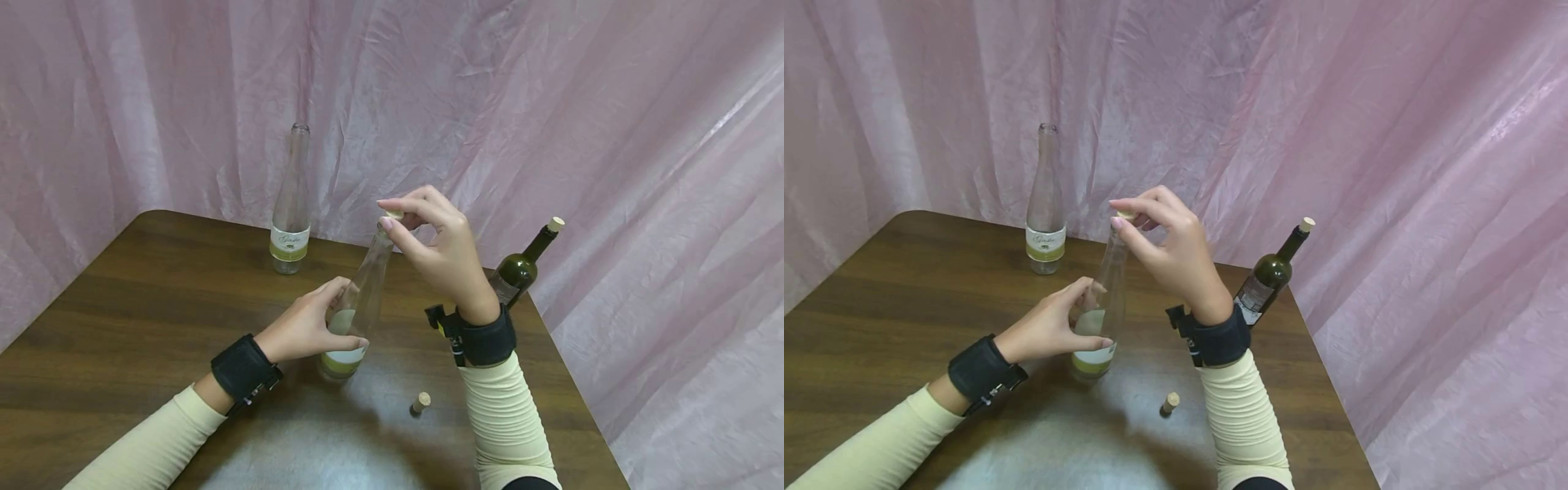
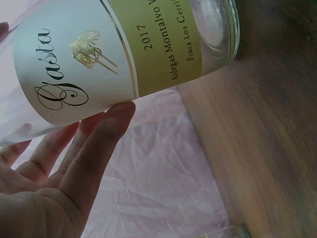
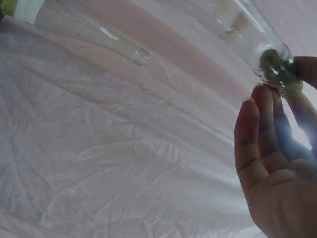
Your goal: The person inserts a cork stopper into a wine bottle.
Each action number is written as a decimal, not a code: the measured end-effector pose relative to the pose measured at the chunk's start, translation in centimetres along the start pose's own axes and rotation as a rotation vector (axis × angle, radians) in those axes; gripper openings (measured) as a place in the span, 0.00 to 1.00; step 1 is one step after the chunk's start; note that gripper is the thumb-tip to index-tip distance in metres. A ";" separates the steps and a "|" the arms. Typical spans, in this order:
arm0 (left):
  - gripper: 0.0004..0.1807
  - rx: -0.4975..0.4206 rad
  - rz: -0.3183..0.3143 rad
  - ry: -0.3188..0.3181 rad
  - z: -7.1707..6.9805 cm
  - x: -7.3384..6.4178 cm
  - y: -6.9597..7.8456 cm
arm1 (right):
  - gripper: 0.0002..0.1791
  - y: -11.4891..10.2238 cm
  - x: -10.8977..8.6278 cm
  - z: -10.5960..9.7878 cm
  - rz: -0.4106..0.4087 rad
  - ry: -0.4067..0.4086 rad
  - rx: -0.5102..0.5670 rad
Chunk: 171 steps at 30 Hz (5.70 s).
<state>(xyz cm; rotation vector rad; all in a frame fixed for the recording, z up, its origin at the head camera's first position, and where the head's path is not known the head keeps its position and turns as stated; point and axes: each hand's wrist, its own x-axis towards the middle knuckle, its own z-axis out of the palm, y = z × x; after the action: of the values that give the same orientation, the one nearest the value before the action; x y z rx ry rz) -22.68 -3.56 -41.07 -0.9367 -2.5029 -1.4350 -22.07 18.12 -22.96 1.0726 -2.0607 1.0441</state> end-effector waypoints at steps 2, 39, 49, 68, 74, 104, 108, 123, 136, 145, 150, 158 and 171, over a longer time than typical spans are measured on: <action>0.44 -0.003 0.005 0.000 0.0 0.0 0.0 | 0.16 0.1 -0.1 0.1 0.009 -0.007 0.007; 0.44 -0.057 -0.029 -0.055 -0.1 -0.1 -1.0 | 0.30 1.1 -1.3 6.8 0.433 -0.008 0.898; 0.42 -0.063 -0.022 -0.055 -0.1 0.4 -0.7 | 0.34 0.8 -1.8 8.0 0.379 0.168 0.779; 0.44 -0.089 -0.069 -0.082 -0.5 -0.1 -0.9 | 0.32 3.0 -6.7 11.6 0.175 0.232 0.460; 0.44 -0.085 -0.059 -0.088 -0.6 0.0 -0.7 | 0.31 2.9 -6.6 11.2 0.151 0.216 0.451; 0.44 -0.047 -0.063 -0.124 -1.2 0.3 -1.4 | 0.28 6.2 -2.8 1.6 0.070 0.419 0.298; 0.45 -0.037 -0.065 -0.119 -1.2 0.3 -1.4 | 0.26 7.8 -3.2 -0.4 0.098 0.464 0.216; 0.43 -0.023 -0.090 -0.088 -2.5 0.0 -1.5 | 0.18 14.3 -7.2 -2.6 0.285 0.615 0.067; 0.41 -0.016 -0.091 0.055 -5.2 0.5 -2.3 | 0.24 16.3 -9.3 -4.0 0.409 0.627 0.029; 0.40 0.052 -0.071 0.188 -8.4 1.6 -1.7 | 0.25 16.7 -9.9 -4.1 0.478 0.545 -0.015; 0.37 0.117 -0.040 0.320 -10.2 3.2 -1.6 | 0.27 17.0 -10.5 -3.8 0.483 0.513 -0.034; 0.50 0.202 -0.104 0.507 -12.0 6.6 -3.7 | 0.28 17.2 -11.4 -3.5 0.466 0.486 -0.056; 0.63 0.115 -0.368 0.362 -11.0 9.7 -7.9 | 0.29 17.6 -12.6 -2.6 0.466 0.463 -0.065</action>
<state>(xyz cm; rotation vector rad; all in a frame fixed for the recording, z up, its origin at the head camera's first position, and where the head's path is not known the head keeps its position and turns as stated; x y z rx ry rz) -37.06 -10.93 -37.22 -0.1743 -2.5219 -1.3774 -30.41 31.76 -37.77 0.2699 -1.9696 1.2911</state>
